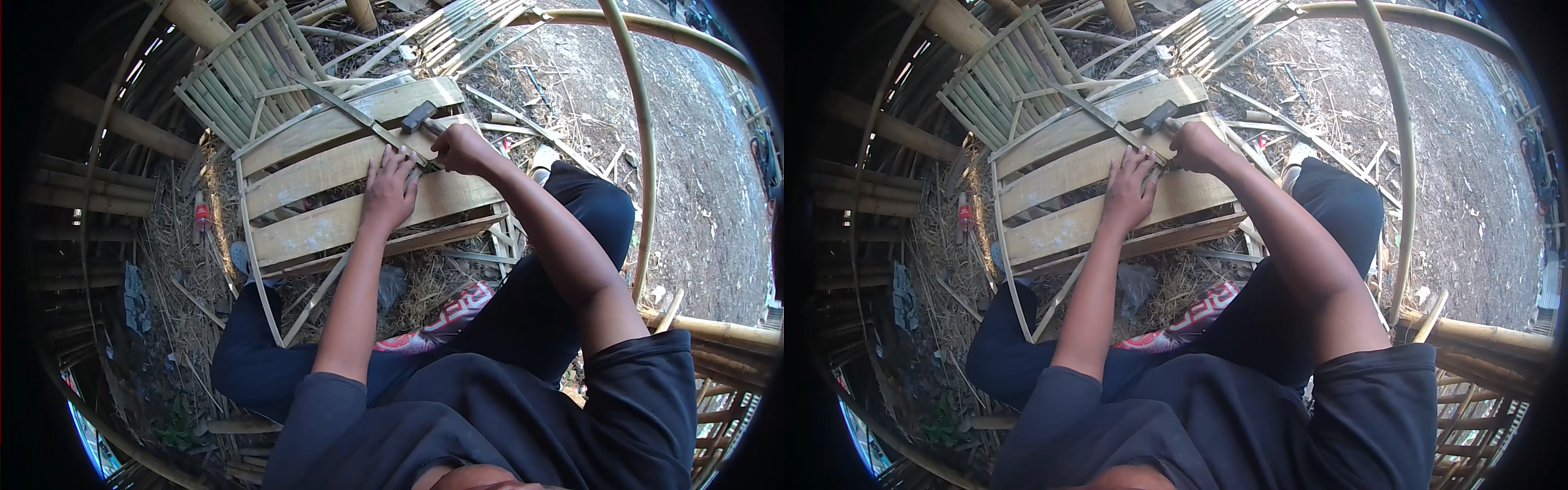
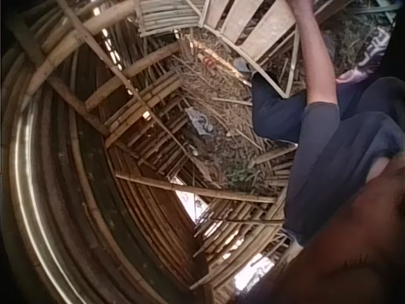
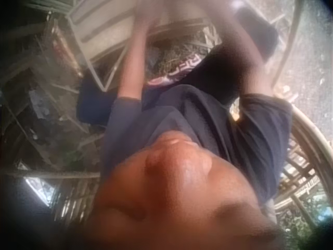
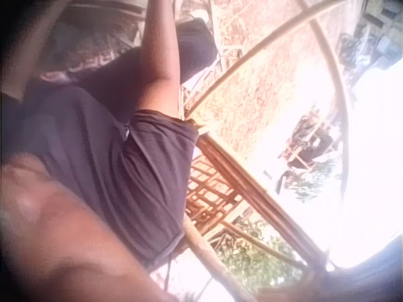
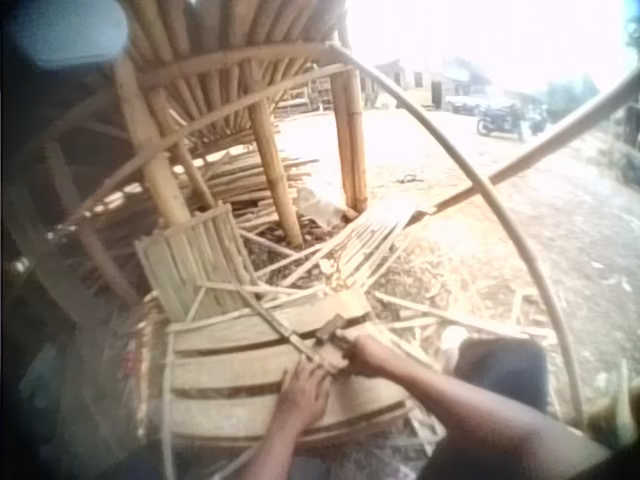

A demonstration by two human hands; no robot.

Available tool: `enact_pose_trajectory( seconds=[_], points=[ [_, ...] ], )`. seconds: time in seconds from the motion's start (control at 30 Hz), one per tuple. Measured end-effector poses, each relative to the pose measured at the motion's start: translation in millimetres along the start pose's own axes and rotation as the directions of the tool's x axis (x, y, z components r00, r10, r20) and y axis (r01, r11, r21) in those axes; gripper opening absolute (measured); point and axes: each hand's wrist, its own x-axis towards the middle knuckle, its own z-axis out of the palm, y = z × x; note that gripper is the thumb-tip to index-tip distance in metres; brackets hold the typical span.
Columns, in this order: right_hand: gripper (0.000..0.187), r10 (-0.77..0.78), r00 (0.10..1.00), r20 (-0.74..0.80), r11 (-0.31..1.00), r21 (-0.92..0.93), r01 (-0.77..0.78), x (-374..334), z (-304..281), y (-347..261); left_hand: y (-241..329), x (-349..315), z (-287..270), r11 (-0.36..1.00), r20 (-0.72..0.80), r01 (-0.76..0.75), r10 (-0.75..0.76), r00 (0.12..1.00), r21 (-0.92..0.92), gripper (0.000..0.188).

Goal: The person positions a bamboo strip across a wooden crate and secures it by driving nails into the wood using a hammer.

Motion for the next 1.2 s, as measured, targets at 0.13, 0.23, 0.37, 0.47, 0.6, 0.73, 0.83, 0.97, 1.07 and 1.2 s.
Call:
enact_pose_trajectory(
  seconds=[0.13, 0.23, 0.37, 0.47, 0.6, 0.73, 0.83, 0.97, 1.07, 1.2],
  points=[
    [0.032, -0.127, 0.992, -0.020, 0.985, -0.124, 0.124, -1.1, 13.4, -0.1, -1.0, -1.3, 1.3, 1.000, -0.001, 0.004, -0.004, 1.000, 0.017, 0.047],
    [0.029, -0.068, 0.998, -0.005, 0.997, -0.022, 0.068, -1.8, 21.1, 0.1, -1.0, -0.2, 0.5, 1.000, -0.001, 0.004, -0.004, 1.000, 0.003, 0.046],
    [0.025, -0.120, 0.986, -0.118, 0.990, -0.082, 0.111, 1.0, 30.9, 5.7, 1.2, 0.9, 1.0, 1.000, -0.012, -0.002, 0.002, 1.000, -0.004, 0.045],
    [0.025, -0.111, 0.988, -0.104, 0.993, -0.039, 0.108, 1.9, 32.6, 4.9, -0.2, 1.6, 1.8, 1.000, -0.013, -0.006, 0.005, 1.000, -0.019, 0.043],
    [0.024, -0.081, 0.994, -0.066, 0.996, -0.035, 0.079, 3.1, 30.6, -0.4, -1.8, 0.2, 0.3, 1.000, -0.023, -0.002, 0.002, 1.000, -0.023, 0.040],
    [0.022, -0.102, 0.991, -0.087, 0.995, -0.017, 0.101, 4.4, 32.4, 5.2, 0.4, 2.8, -1.3, 1.000, -0.034, -0.021, 0.020, 0.999, -0.020, 0.038],
    [0.020, -0.105, 0.990, -0.097, 0.994, -0.035, 0.102, 5.8, 34.2, 6.5, -3.0, 9.7, -6.7, 0.999, 0.021, 0.013, -0.012, 1.000, -0.045, 0.038],
    [0.017, -0.099, 0.991, -0.095, 0.995, -0.029, 0.096, 5.7, 33.9, 3.6, -23.5, 53.2, -10.7, 0.982, 0.070, 0.124, -0.115, 0.991, -0.142, 0.039],
    [0.017, -0.086, 0.991, -0.101, 0.996, -0.007, 0.086, 5.5, 34.5, -1.6, -34.2, 96.1, -10.9, 0.943, -0.113, 0.242, -0.273, 0.956, -0.229, 0.050],
    [0.016, -0.109, 0.987, -0.120, 0.994, -0.017, 0.107, 5.6, 38.8, 6.3, -38.4, 143.7, 6.8, 0.840, -0.208, 0.541, -0.536, 0.818, -0.035, 0.062]
  ],
)
